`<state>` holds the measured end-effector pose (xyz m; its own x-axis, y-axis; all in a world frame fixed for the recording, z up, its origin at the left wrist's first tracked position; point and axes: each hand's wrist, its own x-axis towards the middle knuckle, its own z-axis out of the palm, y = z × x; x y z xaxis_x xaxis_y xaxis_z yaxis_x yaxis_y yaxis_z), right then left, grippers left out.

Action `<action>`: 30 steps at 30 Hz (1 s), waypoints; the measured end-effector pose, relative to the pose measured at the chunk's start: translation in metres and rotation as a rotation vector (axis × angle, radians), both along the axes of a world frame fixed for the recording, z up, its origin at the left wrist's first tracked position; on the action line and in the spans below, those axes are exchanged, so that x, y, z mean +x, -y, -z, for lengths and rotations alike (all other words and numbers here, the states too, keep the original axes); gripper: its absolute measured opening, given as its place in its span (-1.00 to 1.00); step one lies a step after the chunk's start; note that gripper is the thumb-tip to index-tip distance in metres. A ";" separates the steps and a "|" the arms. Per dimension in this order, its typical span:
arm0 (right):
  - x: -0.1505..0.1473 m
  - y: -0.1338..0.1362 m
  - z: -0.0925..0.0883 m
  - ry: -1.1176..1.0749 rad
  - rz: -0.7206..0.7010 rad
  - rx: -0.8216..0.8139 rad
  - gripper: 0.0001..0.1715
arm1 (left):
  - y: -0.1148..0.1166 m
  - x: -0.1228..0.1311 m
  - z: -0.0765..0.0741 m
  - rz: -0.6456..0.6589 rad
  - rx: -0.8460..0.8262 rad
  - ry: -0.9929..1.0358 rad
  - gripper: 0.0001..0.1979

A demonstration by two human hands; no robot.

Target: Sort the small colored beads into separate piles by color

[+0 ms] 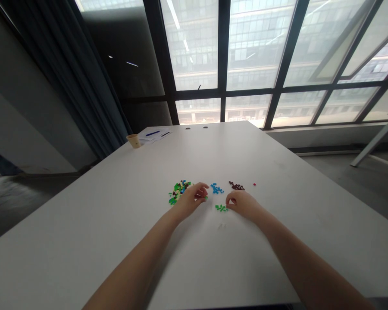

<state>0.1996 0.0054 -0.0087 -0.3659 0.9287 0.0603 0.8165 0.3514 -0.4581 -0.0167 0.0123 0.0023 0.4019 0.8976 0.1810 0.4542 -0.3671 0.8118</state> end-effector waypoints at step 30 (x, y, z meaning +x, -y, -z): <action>-0.022 0.012 -0.008 -0.395 -0.157 0.615 -0.82 | 0.013 0.021 0.002 0.068 -0.163 0.611 -0.35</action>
<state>0.1781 -0.0063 -0.0005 -0.3344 0.6234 0.7068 0.5509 0.7378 -0.3901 0.0046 -0.0007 0.0002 0.3264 0.9093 0.2583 -0.1281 -0.2282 0.9651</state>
